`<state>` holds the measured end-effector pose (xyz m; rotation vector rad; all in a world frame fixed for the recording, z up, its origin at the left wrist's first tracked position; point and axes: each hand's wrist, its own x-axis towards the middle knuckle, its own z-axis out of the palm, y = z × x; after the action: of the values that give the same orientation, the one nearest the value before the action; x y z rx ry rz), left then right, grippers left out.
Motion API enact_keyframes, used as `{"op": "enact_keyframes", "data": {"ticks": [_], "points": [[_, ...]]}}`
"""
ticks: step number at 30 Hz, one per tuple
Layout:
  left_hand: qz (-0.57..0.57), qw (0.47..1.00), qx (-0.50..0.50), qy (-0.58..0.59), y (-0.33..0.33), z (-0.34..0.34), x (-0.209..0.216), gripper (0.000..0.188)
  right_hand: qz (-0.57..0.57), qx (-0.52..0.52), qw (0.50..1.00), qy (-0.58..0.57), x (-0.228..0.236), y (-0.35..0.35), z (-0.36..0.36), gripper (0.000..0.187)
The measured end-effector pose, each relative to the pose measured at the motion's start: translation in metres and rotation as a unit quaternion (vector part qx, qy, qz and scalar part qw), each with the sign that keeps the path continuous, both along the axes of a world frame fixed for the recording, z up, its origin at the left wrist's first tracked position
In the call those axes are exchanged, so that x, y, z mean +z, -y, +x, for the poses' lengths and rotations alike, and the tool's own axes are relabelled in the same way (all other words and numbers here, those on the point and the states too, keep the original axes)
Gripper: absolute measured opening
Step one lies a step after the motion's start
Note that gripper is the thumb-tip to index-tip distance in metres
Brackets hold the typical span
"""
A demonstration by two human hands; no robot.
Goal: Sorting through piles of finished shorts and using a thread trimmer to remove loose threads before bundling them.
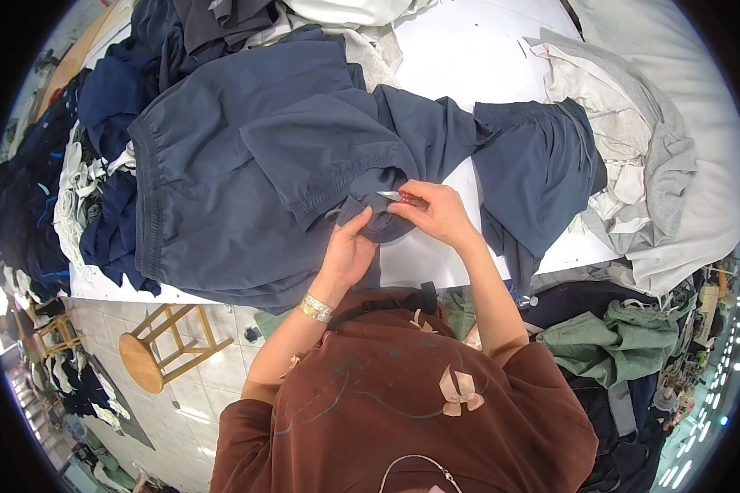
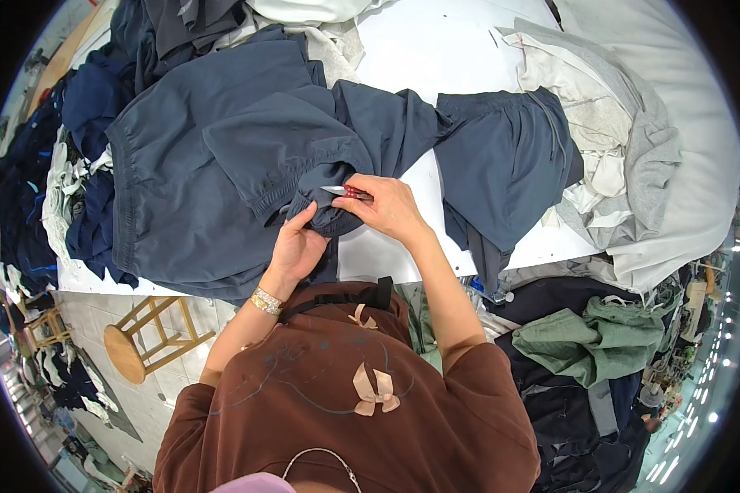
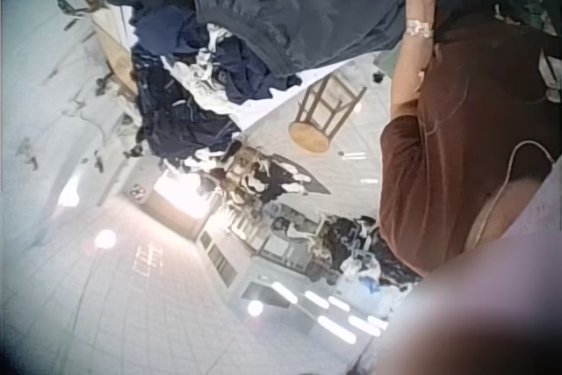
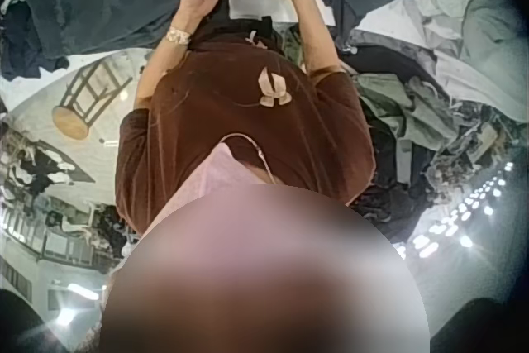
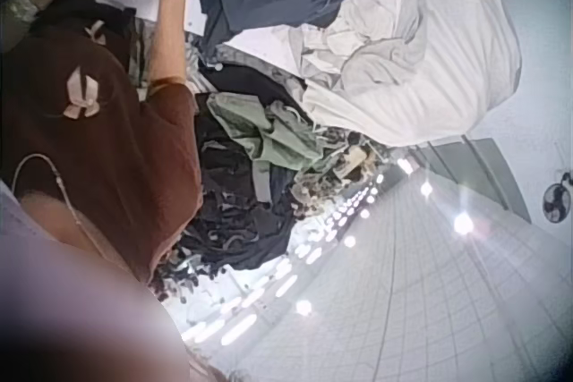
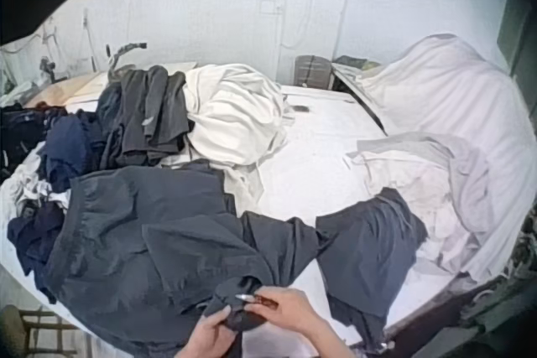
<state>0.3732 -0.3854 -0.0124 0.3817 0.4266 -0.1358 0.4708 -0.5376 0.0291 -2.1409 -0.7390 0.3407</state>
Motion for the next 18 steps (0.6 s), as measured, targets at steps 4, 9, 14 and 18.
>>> {"op": "enact_keyframes", "data": {"ticks": [4, 9, 14, 18], "points": [[-0.003, 1.000, -0.001, -0.002, -0.0006, -0.0005, 0.0018, 0.028, -0.004, 0.006, 1.000, 0.010, -0.0007, 0.0014, -0.0001, 0.029], [0.004, 1.000, 0.003, -0.001, -0.0003, -0.0008, 0.0015, 0.028, -0.017, 0.016, 1.000, -0.006, 0.0015, 0.0004, 0.0018, 0.033], [0.018, 1.000, 0.004, -0.001, 0.0001, -0.0018, 0.0009, 0.028, -0.029, 0.026, 0.999, -0.029, 0.0078, 0.0013, 0.0031, 0.030], [0.038, 0.999, 0.004, 0.005, 0.0006, -0.0002, 0.0023, 0.028, -0.023, 0.026, 0.998, -0.049, 0.0076, 0.0024, 0.0060, 0.032]]}}
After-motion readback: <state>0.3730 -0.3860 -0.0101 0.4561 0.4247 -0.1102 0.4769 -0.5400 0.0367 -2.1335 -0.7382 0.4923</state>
